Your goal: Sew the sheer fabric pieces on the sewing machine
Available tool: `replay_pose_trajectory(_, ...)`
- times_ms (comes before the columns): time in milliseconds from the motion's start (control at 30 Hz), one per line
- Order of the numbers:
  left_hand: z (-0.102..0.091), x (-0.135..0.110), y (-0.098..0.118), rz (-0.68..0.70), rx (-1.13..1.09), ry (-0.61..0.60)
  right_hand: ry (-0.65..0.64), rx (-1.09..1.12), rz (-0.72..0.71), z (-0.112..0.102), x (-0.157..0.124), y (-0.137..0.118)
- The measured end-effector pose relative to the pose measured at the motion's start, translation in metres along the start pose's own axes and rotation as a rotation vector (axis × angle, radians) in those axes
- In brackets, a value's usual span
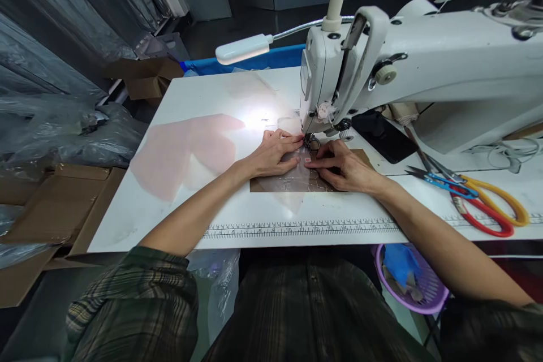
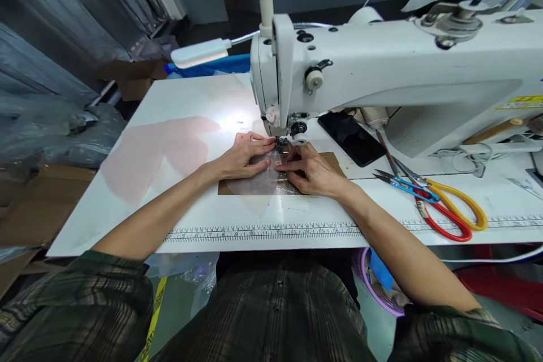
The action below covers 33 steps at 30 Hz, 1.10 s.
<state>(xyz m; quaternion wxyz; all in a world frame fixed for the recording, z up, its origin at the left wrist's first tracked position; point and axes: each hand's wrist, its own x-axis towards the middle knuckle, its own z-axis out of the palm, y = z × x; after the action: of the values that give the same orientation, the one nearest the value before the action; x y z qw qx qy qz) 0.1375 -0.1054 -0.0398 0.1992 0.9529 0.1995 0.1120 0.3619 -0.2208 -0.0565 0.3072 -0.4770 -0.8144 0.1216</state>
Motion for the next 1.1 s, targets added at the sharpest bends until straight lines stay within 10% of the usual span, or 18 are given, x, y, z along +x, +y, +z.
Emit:
replay_pose_trajectory(433, 0.008, -0.003, 0.008, 0.121, 0.202, 0.184, -0.013, -0.010, -0.014, -0.002, 0.001, 0.001)
replay_pose_trajectory(1100, -0.005, -0.015, 0.012, 0.223, 0.147, 0.044, 0.016, -0.127, 0.006, 0.001, 0.000, -0.004)
